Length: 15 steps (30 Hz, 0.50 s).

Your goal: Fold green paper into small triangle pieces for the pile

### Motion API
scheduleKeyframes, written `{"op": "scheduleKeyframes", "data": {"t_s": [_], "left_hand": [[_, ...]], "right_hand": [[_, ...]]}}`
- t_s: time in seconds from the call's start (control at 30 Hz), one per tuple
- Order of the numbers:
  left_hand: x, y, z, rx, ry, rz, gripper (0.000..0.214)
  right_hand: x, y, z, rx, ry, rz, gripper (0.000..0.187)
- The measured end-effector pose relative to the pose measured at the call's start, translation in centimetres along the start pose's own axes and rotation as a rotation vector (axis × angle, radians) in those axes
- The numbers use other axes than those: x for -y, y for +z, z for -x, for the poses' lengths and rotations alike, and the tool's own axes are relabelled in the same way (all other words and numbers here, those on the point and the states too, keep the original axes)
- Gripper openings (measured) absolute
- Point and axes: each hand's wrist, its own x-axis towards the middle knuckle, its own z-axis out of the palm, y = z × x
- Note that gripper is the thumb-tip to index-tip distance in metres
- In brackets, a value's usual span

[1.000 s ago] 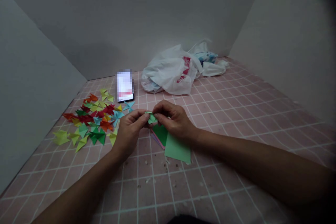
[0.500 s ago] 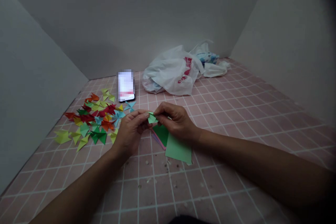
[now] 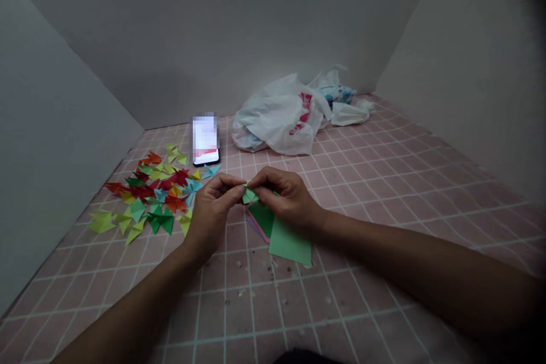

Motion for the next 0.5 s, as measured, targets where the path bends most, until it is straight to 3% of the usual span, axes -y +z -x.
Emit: {"op": "scheduleKeyframes", "data": {"t_s": [0.3, 0.5], "left_hand": [[-0.22, 0.68, -0.07, -0.020, -0.170, 0.182, 0.022], [-0.17, 0.42, 0.07, 0.013, -0.139, 0.139, 0.017]], "right_hand": [[-0.41, -0.02, 0.24, -0.044, -0.092, 0.106, 0.018], [-0.44, -0.22, 0.21, -0.051, -0.181, 0.209, 0.019]]}}
